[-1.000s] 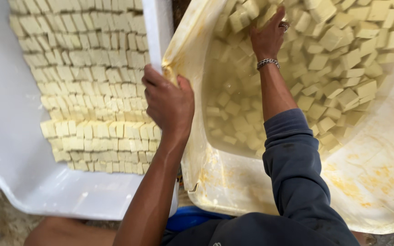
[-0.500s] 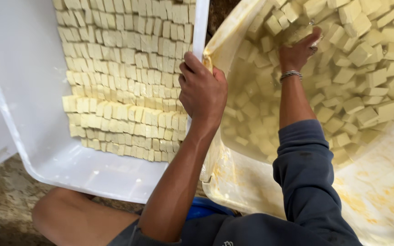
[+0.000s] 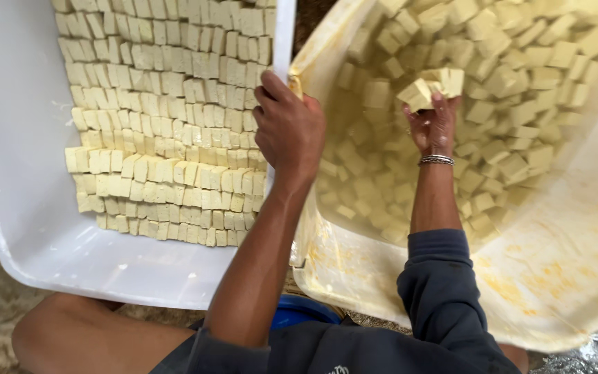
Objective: The person repeatedly scoops small tofu cubes from a water-filled bin and places them into a dry bin, arranging them in neat rows. The hands work continuously to transfer and organize the cubes.
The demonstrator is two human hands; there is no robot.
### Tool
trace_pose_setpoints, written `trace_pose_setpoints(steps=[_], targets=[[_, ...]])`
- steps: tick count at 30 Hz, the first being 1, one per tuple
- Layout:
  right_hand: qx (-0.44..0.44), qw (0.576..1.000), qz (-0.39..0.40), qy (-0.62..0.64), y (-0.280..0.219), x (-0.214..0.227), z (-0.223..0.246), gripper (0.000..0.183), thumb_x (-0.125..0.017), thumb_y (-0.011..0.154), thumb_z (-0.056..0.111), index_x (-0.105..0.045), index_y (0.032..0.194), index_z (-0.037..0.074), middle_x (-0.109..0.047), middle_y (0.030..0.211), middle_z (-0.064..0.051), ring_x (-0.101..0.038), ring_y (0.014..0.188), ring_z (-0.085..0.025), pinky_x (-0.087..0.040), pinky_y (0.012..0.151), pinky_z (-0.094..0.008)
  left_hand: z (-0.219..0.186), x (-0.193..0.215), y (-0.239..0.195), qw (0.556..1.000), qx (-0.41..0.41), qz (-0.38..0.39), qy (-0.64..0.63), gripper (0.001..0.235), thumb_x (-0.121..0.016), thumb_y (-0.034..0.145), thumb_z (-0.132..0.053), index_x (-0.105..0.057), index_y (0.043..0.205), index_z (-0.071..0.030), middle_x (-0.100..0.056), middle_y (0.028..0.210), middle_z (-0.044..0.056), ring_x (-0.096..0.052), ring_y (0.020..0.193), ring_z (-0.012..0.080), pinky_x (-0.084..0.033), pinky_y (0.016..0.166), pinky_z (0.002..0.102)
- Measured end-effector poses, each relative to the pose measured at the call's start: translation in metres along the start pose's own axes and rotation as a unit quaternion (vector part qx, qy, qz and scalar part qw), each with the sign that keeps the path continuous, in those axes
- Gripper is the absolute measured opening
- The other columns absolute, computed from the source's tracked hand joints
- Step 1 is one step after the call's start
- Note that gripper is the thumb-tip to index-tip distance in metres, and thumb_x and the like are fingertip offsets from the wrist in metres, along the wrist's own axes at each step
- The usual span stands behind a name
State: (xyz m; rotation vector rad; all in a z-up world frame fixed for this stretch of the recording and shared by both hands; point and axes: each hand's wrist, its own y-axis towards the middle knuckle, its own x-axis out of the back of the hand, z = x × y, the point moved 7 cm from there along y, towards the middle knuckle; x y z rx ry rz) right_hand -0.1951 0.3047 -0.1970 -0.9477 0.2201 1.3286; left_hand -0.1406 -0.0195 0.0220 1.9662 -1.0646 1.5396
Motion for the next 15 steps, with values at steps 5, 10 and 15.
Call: trace_pose_setpoints(steps=[5, 10, 15], targets=[[0.076, 0.987, 0.106, -0.091, -0.057, -0.097, 0.06, 0.101, -0.085, 0.091, 0.013, -0.014, 0.162, 0.026, -0.05, 0.147, -0.016, -0.058, 0.128, -0.035, -0.062, 0.092, -0.049, 0.002, 0.0, 0.0, 0.998, 0.021, 0.047, -0.048, 0.064, -0.062, 0.092, -0.032, -0.035, 0.139, 0.002, -0.054, 0.127, 0.023, -0.063, 0.11, 0.0411, -0.058, 0.079, 0.055], [0.398, 0.818, 0.155, -0.386, -0.177, -0.196, 0.115, 0.118, -0.093, 0.087, 0.031, -0.005, 0.165, 0.022, -0.031, 0.159, -0.014, -0.046, 0.148, -0.031, -0.061, 0.105, -0.047, -0.009, 0.053, -0.048, 0.977, -0.146, -0.148, -0.051, 0.075, -0.046, 0.113, -0.06, -0.028, 0.16, -0.005, -0.038, 0.159, 0.025, -0.043, 0.144, 0.0432, -0.041, 0.113, 0.057], [0.503, 0.629, 0.122, -0.581, -0.3, -0.226, 0.067, 0.13, -0.095, 0.084, 0.033, 0.005, 0.165, 0.015, -0.025, 0.16, -0.021, -0.041, 0.145, -0.035, -0.05, 0.118, -0.049, 0.03, 0.011, -0.184, 0.41, 0.147, 0.388, -0.812, 0.08, -0.035, 0.098, -0.066, -0.044, 0.148, -0.005, -0.056, 0.132, 0.014, -0.066, 0.108, 0.027, -0.061, 0.083, 0.04]])
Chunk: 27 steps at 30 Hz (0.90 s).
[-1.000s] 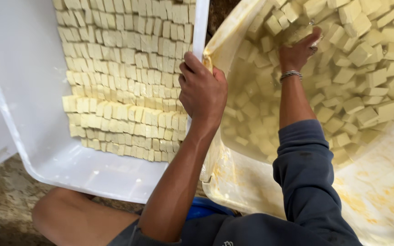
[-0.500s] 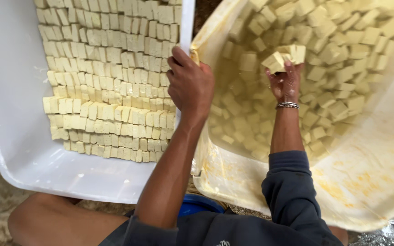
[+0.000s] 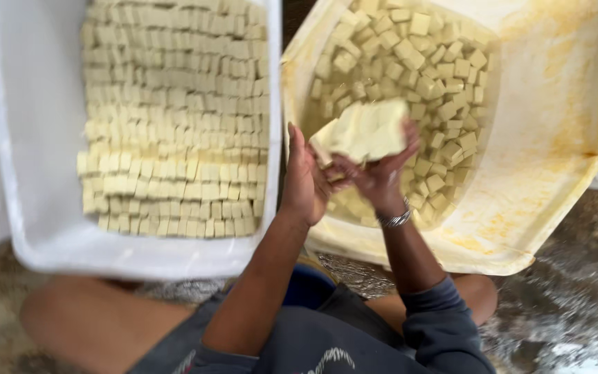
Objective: The person repeatedly scoops small tofu cubes from a water-filled bin and places them into a dry bin, arranging them in neat rows. The hands work continuously to transfer and organize the cubes.
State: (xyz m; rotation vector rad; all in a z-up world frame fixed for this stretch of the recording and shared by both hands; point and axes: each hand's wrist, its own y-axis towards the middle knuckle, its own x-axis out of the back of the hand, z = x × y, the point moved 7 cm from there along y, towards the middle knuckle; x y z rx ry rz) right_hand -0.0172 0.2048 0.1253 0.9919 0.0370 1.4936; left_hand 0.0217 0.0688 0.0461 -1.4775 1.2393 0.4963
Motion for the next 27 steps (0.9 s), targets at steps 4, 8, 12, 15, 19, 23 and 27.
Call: trace_pose_setpoints(steps=[4, 8, 12, 15, 19, 23, 27], targets=[[0.109, 0.989, 0.092, -0.029, -0.029, -0.016, 0.083, 0.095, -0.096, 0.08, 0.026, -0.031, 0.147, 0.005, -0.055, 0.134, -0.025, -0.058, 0.125, -0.04, -0.054, 0.1, -0.049, -0.026, 0.002, -0.057, 0.993, -0.053, 0.022, -0.104, 0.052, -0.054, 0.104, -0.047, -0.056, 0.131, -0.004, -0.068, 0.112, 0.011, -0.072, 0.093, 0.02, -0.063, 0.076, 0.035], [0.098, 0.99, 0.099, 0.023, -0.041, -0.009, 0.132, 0.067, -0.093, 0.079, 0.017, -0.052, 0.131, 0.008, -0.066, 0.123, -0.019, -0.065, 0.127, -0.041, -0.058, 0.098, -0.047, -0.036, 0.02, -0.11, 0.994, -0.022, -0.078, -0.076, 0.039, -0.069, 0.093, -0.033, -0.057, 0.122, -0.01, -0.07, 0.105, 0.006, -0.075, 0.085, 0.0195, -0.065, 0.064, 0.037], [0.096, 0.991, 0.093, 0.015, -0.043, -0.001, 0.161, 0.058, -0.092, 0.081, 0.018, -0.056, 0.125, 0.008, -0.064, 0.13, -0.023, -0.067, 0.12, -0.038, -0.059, 0.093, -0.044, -0.037, 0.029, -0.135, 0.991, -0.04, -0.089, -0.092, 0.037, -0.071, 0.095, -0.027, -0.057, 0.124, -0.009, -0.071, 0.107, 0.01, -0.075, 0.088, 0.0201, -0.066, 0.065, 0.035], [0.171, 0.973, 0.155, 0.007, -0.05, -0.012, 0.183, 0.065, -0.09, 0.079, 0.018, -0.049, 0.129, 0.008, -0.063, 0.132, -0.025, -0.063, 0.123, -0.042, -0.055, 0.1, -0.05, -0.033, 0.038, -0.145, 0.992, -0.048, -0.082, -0.084, 0.036, -0.071, 0.096, -0.027, -0.057, 0.125, -0.009, -0.071, 0.107, 0.01, -0.074, 0.087, 0.019, -0.064, 0.063, 0.033], [0.191, 0.969, 0.144, 0.058, -0.045, -0.031, 0.192, 0.074, -0.089, 0.082, 0.02, -0.033, 0.13, 0.009, -0.058, 0.133, -0.028, -0.061, 0.122, -0.042, -0.053, 0.099, -0.051, -0.042, 0.04, -0.146, 0.994, -0.062, -0.066, -0.067, 0.036, -0.068, 0.099, -0.032, -0.057, 0.124, -0.009, -0.071, 0.102, 0.009, -0.072, 0.08, 0.0194, -0.06, 0.057, 0.03], [-0.018, 0.972, 0.104, 0.21, -0.05, -0.042, 0.168, 0.072, -0.089, 0.089, 0.017, -0.033, 0.134, 0.01, -0.056, 0.135, -0.024, -0.064, 0.12, -0.037, -0.06, 0.096, -0.048, -0.046, 0.044, -0.148, 0.992, -0.061, -0.064, -0.085, 0.036, -0.065, 0.101, -0.032, -0.057, 0.126, -0.008, -0.072, 0.103, 0.008, -0.073, 0.08, 0.0169, -0.061, 0.056, 0.03], [-0.02, 0.985, 0.168, 0.031, -0.052, -0.061, 0.163, 0.073, -0.094, 0.079, 0.014, -0.044, 0.132, 0.013, -0.066, 0.132, -0.023, -0.071, 0.112, -0.034, -0.062, 0.091, -0.046, -0.053, 0.054, -0.144, 0.991, -0.068, -0.071, -0.089, 0.041, -0.056, 0.102, -0.04, -0.055, 0.126, -0.007, -0.072, 0.1, 0.009, -0.073, 0.076, 0.0193, -0.062, 0.055, 0.032]])
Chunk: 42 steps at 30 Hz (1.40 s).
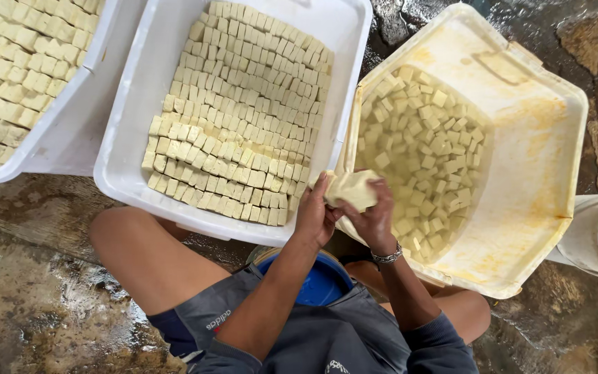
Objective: The person repeatedly scoops small tofu cubes from a water-filled bin and places them into a dry bin, arranging them in neat rows. The hands work continuously to transfer and organize the cubes.
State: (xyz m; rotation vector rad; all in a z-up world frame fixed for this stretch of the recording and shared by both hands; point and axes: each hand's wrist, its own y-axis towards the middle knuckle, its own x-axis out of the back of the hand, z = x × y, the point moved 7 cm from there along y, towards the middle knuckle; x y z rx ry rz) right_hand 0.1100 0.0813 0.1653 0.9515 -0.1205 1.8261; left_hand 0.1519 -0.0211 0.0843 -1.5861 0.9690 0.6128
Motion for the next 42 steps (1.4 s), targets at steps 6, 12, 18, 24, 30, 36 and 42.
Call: trace_pose_setpoints(steps=[6, 12, 18, 24, 30, 36, 42], targets=[[0.188, 0.981, -0.038, -0.04, 0.023, -0.015, 0.016, 0.095, -0.093, 0.074, 0.016, -0.027, 0.142, 0.008, -0.053, 0.135, -0.029, -0.057, 0.126, -0.038, -0.055, 0.095, -0.045, 0.0, 0.014, 0.029, 0.998, 0.029, 0.053, -0.032, 0.063, -0.04, 0.102, -0.062, -0.06, 0.126, -0.007, -0.073, 0.09, 0.012, -0.07, 0.062, 0.0222, -0.063, 0.055, 0.035], [-0.121, 0.961, -0.098, 0.23, 0.017, -0.042, -0.053, 0.095, -0.082, 0.087, -0.009, -0.017, 0.155, 0.007, -0.042, 0.146, -0.022, -0.057, 0.131, -0.028, -0.058, 0.11, -0.041, 0.019, 0.046, 0.067, 0.988, 0.034, -0.083, -0.125, 0.045, -0.043, 0.107, -0.043, -0.062, 0.124, -0.006, -0.074, 0.102, 0.006, -0.073, 0.087, 0.018, -0.062, 0.08, 0.035], [0.066, 0.997, -0.009, 0.027, 0.049, -0.066, -0.054, 0.098, -0.092, 0.089, 0.015, -0.017, 0.151, 0.006, -0.04, 0.153, -0.02, -0.058, 0.132, -0.029, -0.059, 0.108, -0.038, 0.017, 0.048, 0.09, 0.994, -0.041, 0.003, -0.097, 0.05, -0.043, 0.118, -0.053, -0.065, 0.112, -0.009, -0.067, 0.086, 0.003, -0.066, 0.075, 0.0142, -0.054, 0.074, 0.033], [0.165, 0.954, 0.132, -0.212, 0.147, -0.113, -0.063, 0.076, -0.093, 0.081, 0.052, -0.054, 0.135, 0.016, -0.053, 0.146, -0.021, -0.055, 0.135, -0.044, -0.043, 0.118, -0.051, -0.06, 0.042, 0.137, 0.991, -0.06, 0.121, -0.023, 0.082, -0.025, 0.108, -0.075, -0.063, 0.089, -0.004, -0.072, 0.08, 0.009, -0.073, 0.079, 0.0214, -0.06, 0.103, 0.038], [-0.231, 0.905, 0.355, 0.047, 0.199, -0.214, -0.119, 0.104, -0.084, 0.076, 0.034, -0.025, 0.16, 0.016, -0.052, 0.139, -0.025, -0.059, 0.123, -0.045, -0.059, 0.094, -0.053, -0.109, 0.101, 0.161, 0.963, 0.149, -0.085, 0.208, 0.084, -0.014, 0.085, -0.083, -0.058, 0.113, -0.017, -0.077, 0.097, 0.013, -0.075, 0.084, 0.0258, -0.063, 0.085, 0.043], [-0.105, 0.841, 0.522, -0.098, 0.197, -0.267, -0.14, 0.093, -0.087, 0.074, 0.01, -0.032, 0.149, 0.013, -0.06, 0.121, -0.026, -0.058, 0.112, -0.038, -0.051, 0.093, -0.046, -0.177, 0.178, 0.178, 0.794, -0.065, -0.265, 0.544, 0.078, -0.038, 0.106, -0.065, -0.072, 0.105, 0.005, -0.075, 0.093, 0.019, -0.074, 0.088, 0.0335, -0.058, 0.083, 0.049], [-0.067, 0.691, 0.673, -0.256, 0.141, -0.294, -0.188, 0.077, -0.069, 0.086, 0.027, -0.034, 0.152, 0.01, -0.061, 0.123, -0.026, -0.064, 0.112, -0.038, -0.057, 0.095, -0.046, -0.169, 0.148, 0.231, 0.805, -0.174, -0.095, 0.56, 0.054, -0.045, 0.102, -0.053, -0.072, 0.119, -0.009, -0.075, 0.115, 0.015, -0.074, 0.108, 0.0312, -0.057, 0.092, 0.042]])
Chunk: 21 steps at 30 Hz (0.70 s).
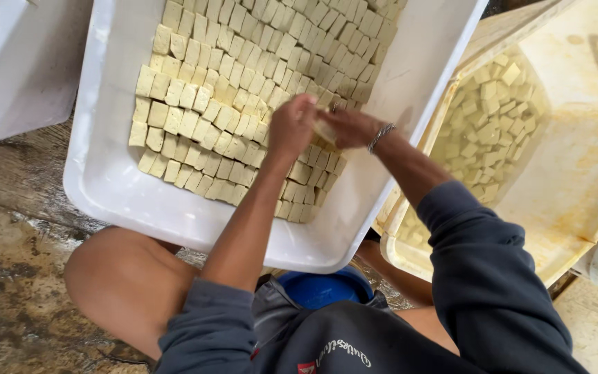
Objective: The person repeatedly scoops small tofu cubes from a water-filled bin and places them into a dry bin, arranging them in neat rows. The hands work continuously to transfer and organize the cubes.
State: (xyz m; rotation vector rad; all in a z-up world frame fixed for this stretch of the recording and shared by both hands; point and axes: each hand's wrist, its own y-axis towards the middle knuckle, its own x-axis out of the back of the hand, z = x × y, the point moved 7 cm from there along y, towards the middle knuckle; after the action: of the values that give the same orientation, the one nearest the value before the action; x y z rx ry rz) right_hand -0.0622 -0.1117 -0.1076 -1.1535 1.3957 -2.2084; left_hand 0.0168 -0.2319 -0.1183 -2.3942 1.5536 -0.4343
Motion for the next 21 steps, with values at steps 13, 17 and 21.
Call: trace_pose_setpoints(steps=[13, 17, 21], targets=[[-0.066, 0.995, 0.048, 0.058, 0.024, -0.062, -0.05, 0.035, -0.054, 0.087, 0.004, -0.069, 0.118, -0.004, -0.071, 0.121, -0.024, -0.065, 0.12, -0.037, -0.053, 0.105, -0.044, 0.008, -0.063, 0.01, 0.888, 0.146, 0.279, 0.336, 0.114, -0.003, 0.088, -0.085, -0.075, 0.109, 0.001, -0.073, 0.113, 0.027, -0.069, 0.114, 0.039, -0.051, 0.104, 0.054], [0.015, 0.995, 0.022, 0.095, 0.037, -0.096, -0.05, 0.036, -0.057, 0.085, 0.003, -0.066, 0.119, -0.002, -0.068, 0.12, -0.025, -0.064, 0.116, -0.037, -0.052, 0.1, -0.043, 0.014, -0.066, -0.016, 0.836, 0.153, 0.339, 0.404, 0.115, -0.001, 0.092, -0.08, -0.079, 0.105, 0.003, -0.079, 0.109, 0.025, -0.071, 0.117, 0.0329, -0.023, 0.125, 0.058], [-0.002, 0.994, -0.07, 0.086, 0.029, -0.078, -0.034, 0.031, -0.059, 0.086, 0.005, -0.072, 0.114, 0.004, -0.068, 0.123, -0.02, -0.064, 0.117, -0.034, -0.05, 0.1, -0.045, 0.002, -0.063, -0.003, 0.818, 0.126, 0.32, 0.461, 0.095, -0.008, 0.094, -0.073, -0.064, 0.133, -0.007, -0.063, 0.138, 0.018, -0.054, 0.134, 0.0383, -0.007, 0.122, 0.07]])
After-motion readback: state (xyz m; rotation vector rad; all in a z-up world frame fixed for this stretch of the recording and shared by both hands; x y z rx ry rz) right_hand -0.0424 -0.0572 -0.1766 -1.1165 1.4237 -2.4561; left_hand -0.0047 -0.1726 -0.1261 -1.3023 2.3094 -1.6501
